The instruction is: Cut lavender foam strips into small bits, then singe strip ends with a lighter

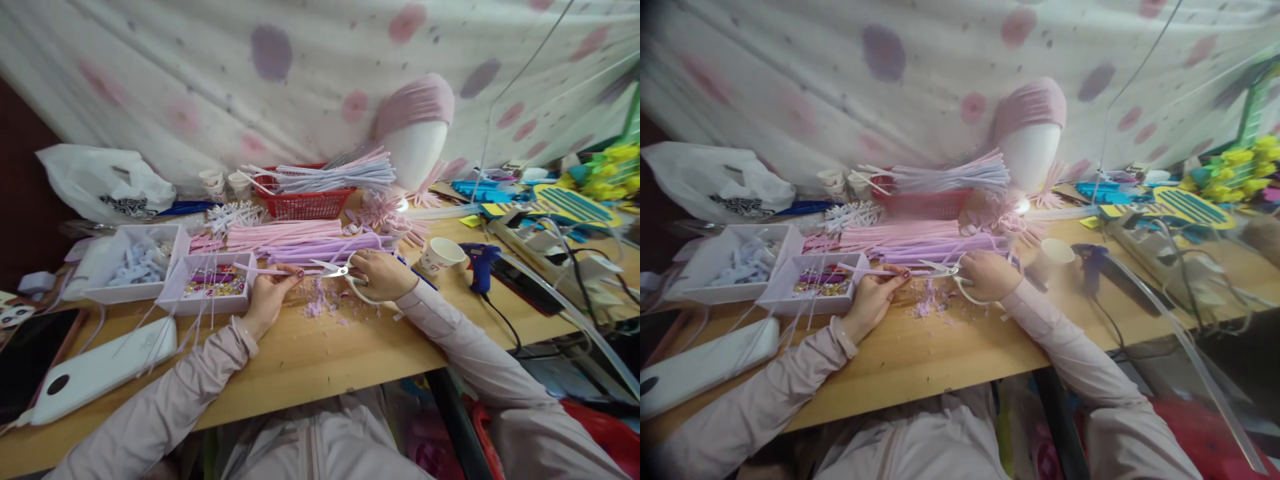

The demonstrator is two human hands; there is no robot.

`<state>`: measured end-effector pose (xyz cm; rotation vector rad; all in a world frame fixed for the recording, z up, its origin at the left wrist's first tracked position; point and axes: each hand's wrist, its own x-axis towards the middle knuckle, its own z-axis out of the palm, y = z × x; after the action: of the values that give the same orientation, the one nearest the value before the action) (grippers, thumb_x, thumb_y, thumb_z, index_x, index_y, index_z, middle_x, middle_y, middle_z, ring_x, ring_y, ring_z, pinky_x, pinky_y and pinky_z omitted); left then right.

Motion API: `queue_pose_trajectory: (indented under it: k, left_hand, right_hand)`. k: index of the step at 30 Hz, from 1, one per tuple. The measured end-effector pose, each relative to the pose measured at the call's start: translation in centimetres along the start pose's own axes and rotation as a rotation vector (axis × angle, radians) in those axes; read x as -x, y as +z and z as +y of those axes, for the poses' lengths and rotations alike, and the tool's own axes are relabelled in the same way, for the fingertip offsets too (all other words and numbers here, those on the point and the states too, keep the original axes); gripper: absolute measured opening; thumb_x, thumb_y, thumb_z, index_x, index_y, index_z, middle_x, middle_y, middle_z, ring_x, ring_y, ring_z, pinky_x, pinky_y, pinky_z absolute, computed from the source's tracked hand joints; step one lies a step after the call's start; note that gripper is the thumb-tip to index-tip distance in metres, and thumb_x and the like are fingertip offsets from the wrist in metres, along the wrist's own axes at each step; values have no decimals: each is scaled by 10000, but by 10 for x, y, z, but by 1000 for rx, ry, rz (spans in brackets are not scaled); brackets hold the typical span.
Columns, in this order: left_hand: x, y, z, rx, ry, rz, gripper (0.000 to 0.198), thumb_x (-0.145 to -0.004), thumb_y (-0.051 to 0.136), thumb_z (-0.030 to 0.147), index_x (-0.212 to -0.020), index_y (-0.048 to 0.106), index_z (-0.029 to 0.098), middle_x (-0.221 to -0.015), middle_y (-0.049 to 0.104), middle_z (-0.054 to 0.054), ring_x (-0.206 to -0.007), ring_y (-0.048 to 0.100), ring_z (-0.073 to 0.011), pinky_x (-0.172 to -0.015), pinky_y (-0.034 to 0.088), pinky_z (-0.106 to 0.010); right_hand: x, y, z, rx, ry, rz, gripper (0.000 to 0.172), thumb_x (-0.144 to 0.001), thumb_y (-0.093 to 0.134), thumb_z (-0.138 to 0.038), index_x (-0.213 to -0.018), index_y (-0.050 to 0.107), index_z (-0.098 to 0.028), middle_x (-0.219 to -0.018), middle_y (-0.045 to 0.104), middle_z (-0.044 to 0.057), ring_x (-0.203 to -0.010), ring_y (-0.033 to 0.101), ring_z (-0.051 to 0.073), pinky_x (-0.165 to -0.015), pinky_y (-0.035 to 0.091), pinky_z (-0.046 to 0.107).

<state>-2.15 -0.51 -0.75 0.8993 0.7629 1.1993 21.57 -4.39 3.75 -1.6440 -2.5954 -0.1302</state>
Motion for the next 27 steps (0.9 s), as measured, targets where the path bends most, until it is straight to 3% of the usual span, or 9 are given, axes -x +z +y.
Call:
queue_pose_trajectory:
  k: [5, 10, 27]
  left_hand:
    - [0, -1, 0, -36, 38, -13, 231, -481, 801, 160, -620, 617, 145, -722, 646, 12, -725, 607, -117, -756, 478, -269]
    - [0, 0, 4, 35, -33, 16, 242, -479, 801, 166, -616, 603, 143, -706, 643, 19, -711, 612, -105, -780, 484, -271]
    - [3, 1, 10, 117, -130, -80, 236, -491, 791, 109, -608, 587, 136, -719, 637, 22, -720, 631, -107, -803, 507, -290]
  right_hand:
    - [-1, 0, -4, -4, -22, -33, 191, -765, 494, -333, -821, 545, -158, -838, 603, 105, -701, 512, 176, -629, 309, 281]
    - [1, 2, 0, -11, -18, -30, 225, -770, 498, -357, -836, 561, -152, -837, 604, 107, -689, 515, 172, -619, 305, 280]
    - [1, 4, -4, -25, -38, 18, 280, -748, 532, -417, -825, 581, -152, -807, 605, 93, -655, 514, 168, -584, 286, 280]
